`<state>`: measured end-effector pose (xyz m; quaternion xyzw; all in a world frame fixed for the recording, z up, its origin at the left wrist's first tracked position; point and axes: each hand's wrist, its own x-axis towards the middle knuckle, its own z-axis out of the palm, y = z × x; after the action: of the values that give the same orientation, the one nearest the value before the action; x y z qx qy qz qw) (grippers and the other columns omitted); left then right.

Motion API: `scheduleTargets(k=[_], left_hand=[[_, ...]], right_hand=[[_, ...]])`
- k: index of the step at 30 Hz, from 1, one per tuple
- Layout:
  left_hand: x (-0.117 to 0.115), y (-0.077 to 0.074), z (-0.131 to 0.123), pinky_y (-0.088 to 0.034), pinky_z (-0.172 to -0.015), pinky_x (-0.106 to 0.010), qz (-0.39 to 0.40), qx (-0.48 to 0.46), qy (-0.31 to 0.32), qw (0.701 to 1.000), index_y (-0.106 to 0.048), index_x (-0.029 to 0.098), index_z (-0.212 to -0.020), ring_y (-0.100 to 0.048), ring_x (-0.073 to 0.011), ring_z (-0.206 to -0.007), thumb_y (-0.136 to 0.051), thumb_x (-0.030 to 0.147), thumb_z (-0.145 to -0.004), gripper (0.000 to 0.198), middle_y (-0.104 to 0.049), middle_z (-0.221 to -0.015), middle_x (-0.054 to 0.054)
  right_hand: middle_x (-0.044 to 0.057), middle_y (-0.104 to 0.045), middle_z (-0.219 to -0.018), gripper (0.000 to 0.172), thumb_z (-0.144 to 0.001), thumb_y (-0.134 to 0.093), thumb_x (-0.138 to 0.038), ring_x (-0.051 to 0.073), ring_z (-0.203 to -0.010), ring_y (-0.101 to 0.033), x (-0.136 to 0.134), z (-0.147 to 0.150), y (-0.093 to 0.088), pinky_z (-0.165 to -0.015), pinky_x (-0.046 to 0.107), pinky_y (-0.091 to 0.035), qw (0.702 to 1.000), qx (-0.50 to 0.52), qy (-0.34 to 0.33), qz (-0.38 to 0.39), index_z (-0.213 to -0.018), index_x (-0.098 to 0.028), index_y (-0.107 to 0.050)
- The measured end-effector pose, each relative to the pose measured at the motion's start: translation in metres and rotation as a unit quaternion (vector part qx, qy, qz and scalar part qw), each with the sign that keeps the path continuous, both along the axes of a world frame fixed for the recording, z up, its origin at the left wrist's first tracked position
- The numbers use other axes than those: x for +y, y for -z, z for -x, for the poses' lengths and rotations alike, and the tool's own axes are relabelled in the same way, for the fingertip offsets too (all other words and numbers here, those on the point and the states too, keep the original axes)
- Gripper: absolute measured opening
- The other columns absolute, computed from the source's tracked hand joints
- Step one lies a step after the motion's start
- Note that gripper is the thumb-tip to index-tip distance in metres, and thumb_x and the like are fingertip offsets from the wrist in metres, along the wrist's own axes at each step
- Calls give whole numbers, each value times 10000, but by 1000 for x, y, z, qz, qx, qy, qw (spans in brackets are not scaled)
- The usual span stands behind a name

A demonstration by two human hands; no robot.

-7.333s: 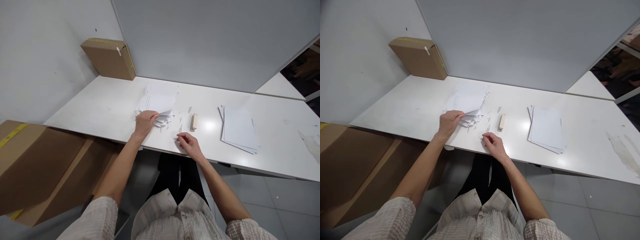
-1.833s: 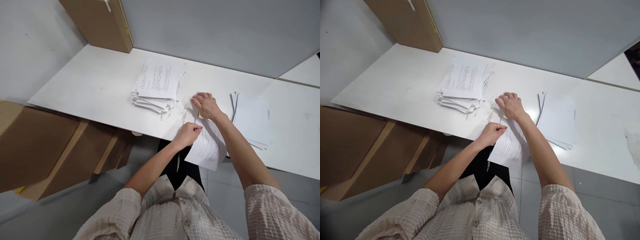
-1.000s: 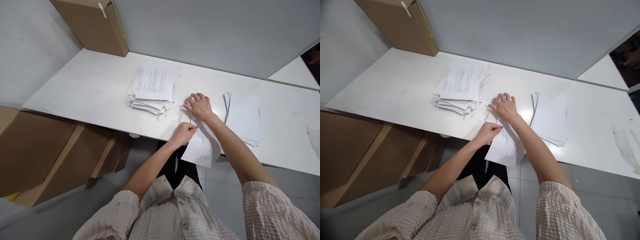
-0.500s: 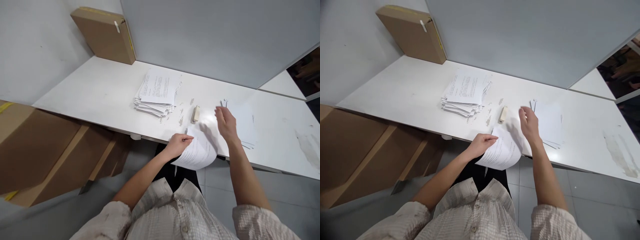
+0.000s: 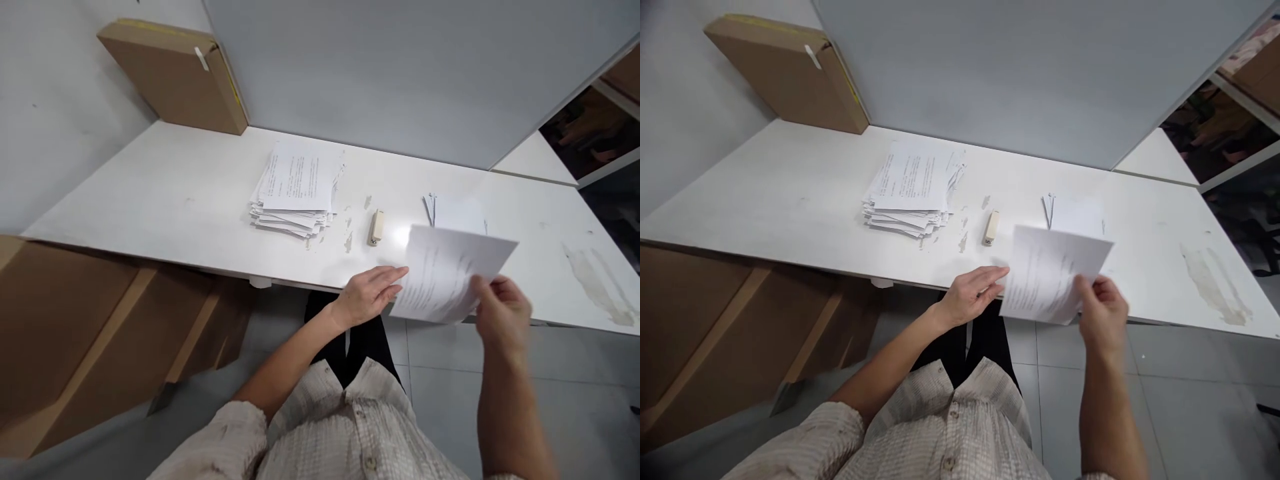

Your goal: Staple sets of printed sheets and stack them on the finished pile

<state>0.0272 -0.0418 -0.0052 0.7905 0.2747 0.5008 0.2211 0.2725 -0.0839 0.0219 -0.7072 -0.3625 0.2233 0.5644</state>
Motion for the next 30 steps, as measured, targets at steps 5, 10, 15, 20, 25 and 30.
scheduleTargets(k=[5,10,15,20,25,30], left_hand=[[18,26,33,-539,-672,-290,-34,100,-168,980,-628,153,-1067,-644,-156,-740,-461,200,-897,243,-705,-805,-55],[20,37,44,-528,-660,-286,-26,82,-201,976,-637,124,-1015,-619,-151,-698,-463,178,-891,220,-684,-737,-57],[24,31,48,-529,-704,-291,-51,71,-198,976,-636,139,-1006,-619,-142,-757,-508,160,-873,185,-692,-811,-52],[61,5,102,-494,-844,-407,-89,136,-331,930,-659,191,-946,-603,-198,-921,-561,259,-857,148,-683,-925,-51],[105,-18,162,-447,-911,-439,-49,325,-326,886,-602,168,-1122,-536,-277,-1085,-589,284,-829,315,-608,-1154,-127],[122,-25,183,-481,-806,-403,-27,397,-268,878,-635,182,-1057,-570,-264,-971,-471,241,-880,249,-649,-1057,-115]], right_hand=[[67,-620,-810,142,-666,-703,-284,191,-692,-568,82,-63,-36,-634,369,-447,998,4,48,-27,-780,-230,-639],[134,-619,-878,244,-682,-656,-296,303,-845,-594,141,-89,-21,-680,483,-423,985,-74,77,135,-892,-177,-626],[233,-557,-1053,166,-680,-638,-182,395,-1106,-472,165,-91,17,-879,571,-295,937,-252,81,227,-842,-163,-603],[228,-364,-1323,315,-786,-566,-222,408,-1259,-258,157,-68,20,-940,621,-186,906,-381,87,161,-1097,-173,-547],[200,-410,-1277,399,-848,-519,-323,309,-1129,-442,118,-1,2,-868,495,-413,913,-405,-48,-22,-1207,-151,-526],[114,-492,-1200,298,-860,-509,-354,183,-839,-558,63,89,6,-725,375,-520,933,-244,-259,-55,-1110,-216,-596]])
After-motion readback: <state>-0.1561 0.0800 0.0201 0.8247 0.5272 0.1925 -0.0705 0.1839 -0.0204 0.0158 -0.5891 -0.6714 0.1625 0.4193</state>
